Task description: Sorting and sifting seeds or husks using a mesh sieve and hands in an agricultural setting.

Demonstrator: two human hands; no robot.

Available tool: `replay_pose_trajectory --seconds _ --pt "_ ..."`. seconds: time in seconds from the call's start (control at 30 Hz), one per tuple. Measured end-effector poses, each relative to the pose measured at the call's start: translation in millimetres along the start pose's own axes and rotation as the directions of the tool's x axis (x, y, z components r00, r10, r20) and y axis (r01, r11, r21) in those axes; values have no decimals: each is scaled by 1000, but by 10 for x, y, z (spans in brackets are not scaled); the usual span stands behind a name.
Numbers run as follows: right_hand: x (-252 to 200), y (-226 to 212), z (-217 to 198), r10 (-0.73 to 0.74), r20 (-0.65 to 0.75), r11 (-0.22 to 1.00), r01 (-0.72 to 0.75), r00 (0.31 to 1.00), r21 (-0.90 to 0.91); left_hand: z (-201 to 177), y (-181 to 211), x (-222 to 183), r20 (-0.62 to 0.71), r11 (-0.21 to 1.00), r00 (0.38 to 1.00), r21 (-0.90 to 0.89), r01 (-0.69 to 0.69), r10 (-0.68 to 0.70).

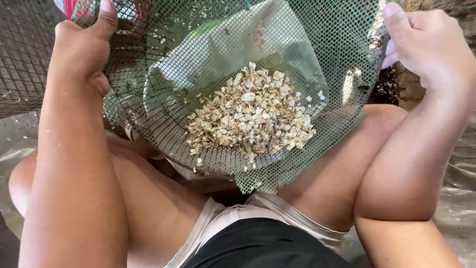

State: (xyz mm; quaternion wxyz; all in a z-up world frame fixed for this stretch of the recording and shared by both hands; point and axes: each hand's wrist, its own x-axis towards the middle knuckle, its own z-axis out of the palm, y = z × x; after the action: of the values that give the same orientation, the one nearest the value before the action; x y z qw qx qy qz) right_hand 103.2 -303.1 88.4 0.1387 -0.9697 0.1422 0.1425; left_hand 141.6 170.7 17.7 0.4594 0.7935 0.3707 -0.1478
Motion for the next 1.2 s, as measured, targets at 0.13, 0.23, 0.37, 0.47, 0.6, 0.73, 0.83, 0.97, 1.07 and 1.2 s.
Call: replay_pose_trajectory --seconds 0.13,0.23,0.37,0.47,0.6,0.73,0.83,0.97,1.07,1.2 --pt "98 82 24 -48 -114 995 38 992 -87 150 -106 260 4 999 999 -12 -42 42" --pt "152 107 36 10 -154 993 -28 988 -117 269 -179 405 25 979 988 -138 -148 153" --pt "185 150 89 27 -178 996 -11 984 87 336 -204 465 44 956 984 -248 -159 175" --pt "342 437 167 22 -155 951 27 988 307 368 -176 443 39 962 985 -222 -158 171" --pt "418 725 161 -191 -346 930 282 919 235 362 -147 424 41 973 991 -199 -117 127" --pt "-168 -184 26 -251 -430 921 350 867 170 383 -122 331 11 966 995 -240 -96 102" --pt "-510 -972 29 -585 -206 783 612 784 107 414 -91 328 -53 951 995 -294 -93 81" --pt "-574 -1465 418 -482 395 822 560 782 -105 361 -12 229 20 961 998 -269 -57 65" --pt "-621 -1660 656 -285 588 863 469 757 -185 358 33 197 39 964 997 -263 -47 59" --pt "-655 -1690 882 -164 657 880 411 735 -240 395 45 234 31 962 995 -258 -87 98"
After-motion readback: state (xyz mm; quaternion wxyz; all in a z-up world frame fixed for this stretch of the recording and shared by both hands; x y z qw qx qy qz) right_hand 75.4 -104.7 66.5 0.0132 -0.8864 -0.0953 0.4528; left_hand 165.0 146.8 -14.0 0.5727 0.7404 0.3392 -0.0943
